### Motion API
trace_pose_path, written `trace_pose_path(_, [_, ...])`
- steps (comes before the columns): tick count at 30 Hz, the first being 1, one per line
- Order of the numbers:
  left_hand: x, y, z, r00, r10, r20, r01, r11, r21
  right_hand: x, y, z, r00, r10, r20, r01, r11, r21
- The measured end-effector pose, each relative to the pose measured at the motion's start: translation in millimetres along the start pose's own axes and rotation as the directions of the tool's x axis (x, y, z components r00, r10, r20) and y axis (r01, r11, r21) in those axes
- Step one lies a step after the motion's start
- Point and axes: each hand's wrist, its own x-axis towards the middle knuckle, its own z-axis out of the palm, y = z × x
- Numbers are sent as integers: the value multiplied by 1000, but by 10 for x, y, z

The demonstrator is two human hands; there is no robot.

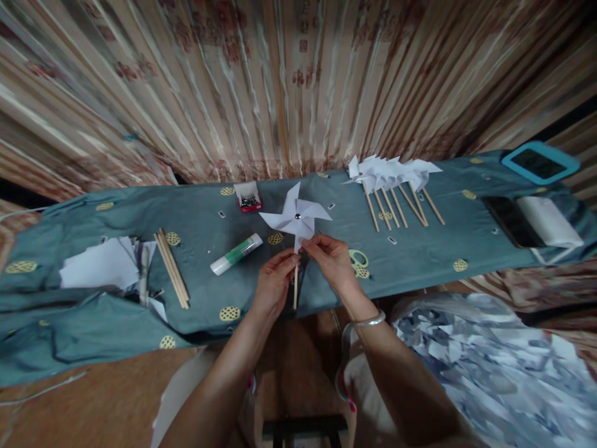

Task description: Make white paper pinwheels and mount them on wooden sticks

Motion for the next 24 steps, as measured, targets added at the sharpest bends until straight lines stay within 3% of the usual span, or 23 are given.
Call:
trace_pose_path(9, [41,0,36,999,14,-35,-15,999,-36,24,83,12,996,-92,-1,91,987,-130])
trace_pose_path(24, [77,-3,52,997,49,-59,-51,998,-27,-15,-2,58,992,-116,-50,106,979,-175])
